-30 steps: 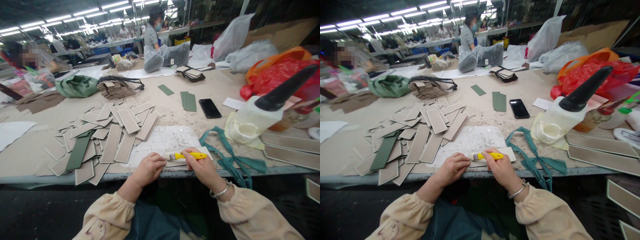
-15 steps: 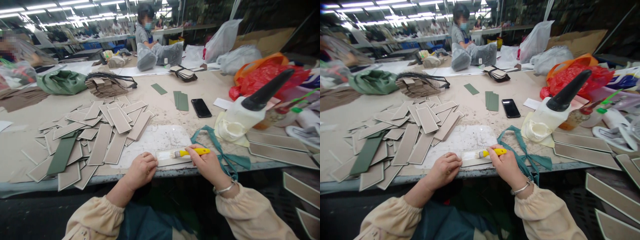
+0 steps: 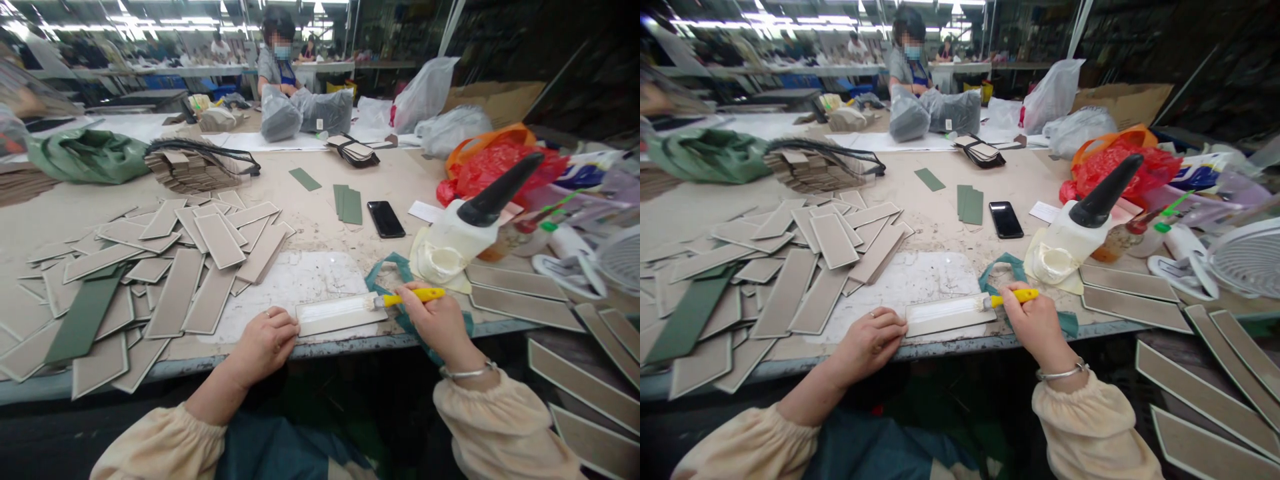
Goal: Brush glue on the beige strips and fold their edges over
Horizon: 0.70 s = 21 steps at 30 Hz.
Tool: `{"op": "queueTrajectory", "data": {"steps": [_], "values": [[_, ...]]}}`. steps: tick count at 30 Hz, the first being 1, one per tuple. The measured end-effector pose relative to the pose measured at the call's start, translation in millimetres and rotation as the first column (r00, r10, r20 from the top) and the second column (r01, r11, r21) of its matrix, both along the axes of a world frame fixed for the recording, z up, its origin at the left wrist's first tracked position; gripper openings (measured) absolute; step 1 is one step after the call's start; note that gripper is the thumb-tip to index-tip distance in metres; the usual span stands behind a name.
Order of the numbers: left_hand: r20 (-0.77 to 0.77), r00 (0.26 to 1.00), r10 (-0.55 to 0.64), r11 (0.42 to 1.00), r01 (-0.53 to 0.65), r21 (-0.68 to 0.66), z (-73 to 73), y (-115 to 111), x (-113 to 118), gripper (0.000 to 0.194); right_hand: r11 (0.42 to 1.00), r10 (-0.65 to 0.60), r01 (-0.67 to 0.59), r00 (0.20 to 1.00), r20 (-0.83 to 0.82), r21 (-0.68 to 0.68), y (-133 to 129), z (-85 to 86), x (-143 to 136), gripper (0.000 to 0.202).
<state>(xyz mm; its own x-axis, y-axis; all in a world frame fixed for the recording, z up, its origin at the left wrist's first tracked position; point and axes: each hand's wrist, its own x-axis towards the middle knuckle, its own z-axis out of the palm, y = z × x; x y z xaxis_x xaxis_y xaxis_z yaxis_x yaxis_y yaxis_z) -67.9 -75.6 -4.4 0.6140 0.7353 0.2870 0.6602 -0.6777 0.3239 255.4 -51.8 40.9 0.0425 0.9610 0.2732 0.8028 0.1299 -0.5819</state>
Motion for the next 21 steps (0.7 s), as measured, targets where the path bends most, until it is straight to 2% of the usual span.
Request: {"op": "queueTrajectory", "data": {"steps": [6,8,10,12,14,17,21], "values": [[0.033,0.999,-0.008,1.000,0.007,0.027,4.4,-0.3,1.4,0.016,0.997,0.033,-0.038,0.997,0.071,0.067,-3.1,4.2,9.5,0.034],[0.039,0.999,-0.003,0.999,0.002,0.032,4.8,-0.3,1.1,0.016,0.998,-0.013,0.014,0.999,-0.032,0.053,-6.4,7.5,9.0,0.033],[0.038,0.999,0.002,1.000,-0.004,0.031,4.7,-0.2,0.6,0.016,0.999,-0.043,0.041,0.971,-0.237,-0.013,-10.3,9.6,3.1,0.033],[0.028,1.000,0.004,1.000,-0.004,0.018,4.1,-0.2,-0.1,0.015,0.997,-0.022,-0.015,0.893,-0.449,-0.080,-13.8,8.8,-9.3,0.033],[0.015,1.000,0.005,1.000,-0.005,0.006,3.2,-0.3,-1.0,0.016,0.988,0.015,-0.102,0.820,-0.573,-0.120,-16.9,4.8,-26.8,0.033],[0.011,1.000,0.004,1.000,-0.004,0.005,2.1,-0.5,-1.9,0.017,0.958,0.076,-0.232,0.774,-0.629,-0.170,-20.9,-4.2,-54.4,0.032],[0.014,1.000,0.005,1.000,-0.005,0.019,1.6,-0.5,-1.7,0.019,0.912,0.163,-0.358,0.764,-0.624,-0.200,-24.5,-14.2,-78.8,0.031]]}}
